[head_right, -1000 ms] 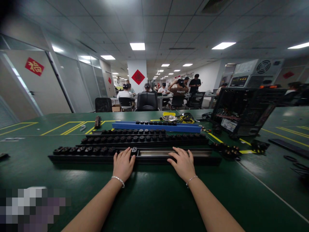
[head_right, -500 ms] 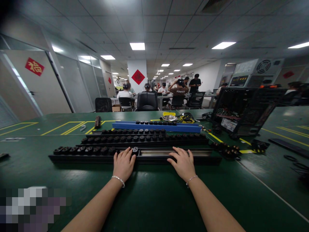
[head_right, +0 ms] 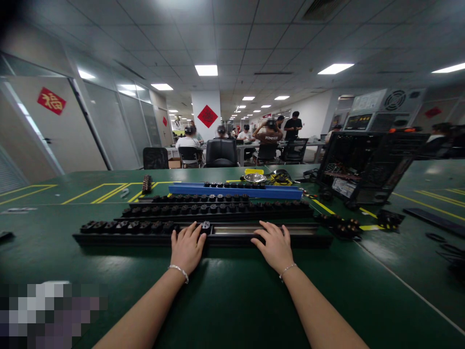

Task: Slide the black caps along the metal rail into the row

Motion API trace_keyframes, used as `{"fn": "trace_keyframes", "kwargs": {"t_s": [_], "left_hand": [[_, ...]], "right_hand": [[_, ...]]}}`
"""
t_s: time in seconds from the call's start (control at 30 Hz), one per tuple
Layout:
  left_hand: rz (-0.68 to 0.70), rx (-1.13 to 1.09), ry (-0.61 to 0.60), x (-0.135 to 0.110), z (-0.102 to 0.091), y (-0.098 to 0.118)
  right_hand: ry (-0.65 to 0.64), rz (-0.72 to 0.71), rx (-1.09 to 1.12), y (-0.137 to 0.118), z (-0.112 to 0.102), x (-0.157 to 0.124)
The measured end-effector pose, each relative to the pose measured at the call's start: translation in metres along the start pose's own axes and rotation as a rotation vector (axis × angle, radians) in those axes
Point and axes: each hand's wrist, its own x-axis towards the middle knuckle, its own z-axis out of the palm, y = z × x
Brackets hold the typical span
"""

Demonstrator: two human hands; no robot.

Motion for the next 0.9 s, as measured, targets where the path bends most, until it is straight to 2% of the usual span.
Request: {"fn": "trace_keyframes", "kwargs": {"t_s": [0.7,0.9], "left_hand": [[0.015,-0.014,0.000,-0.0016,0.0029,0.0007],[0.016,-0.003,0.002,-0.0021,0.0022,0.0018]], "right_hand": [[-0.031,0.008,0.010,-0.0002,-0.0010,0.0003],[0.008,-0.004,-0.011,-0.0011,0.0001,-0.0002]]}}
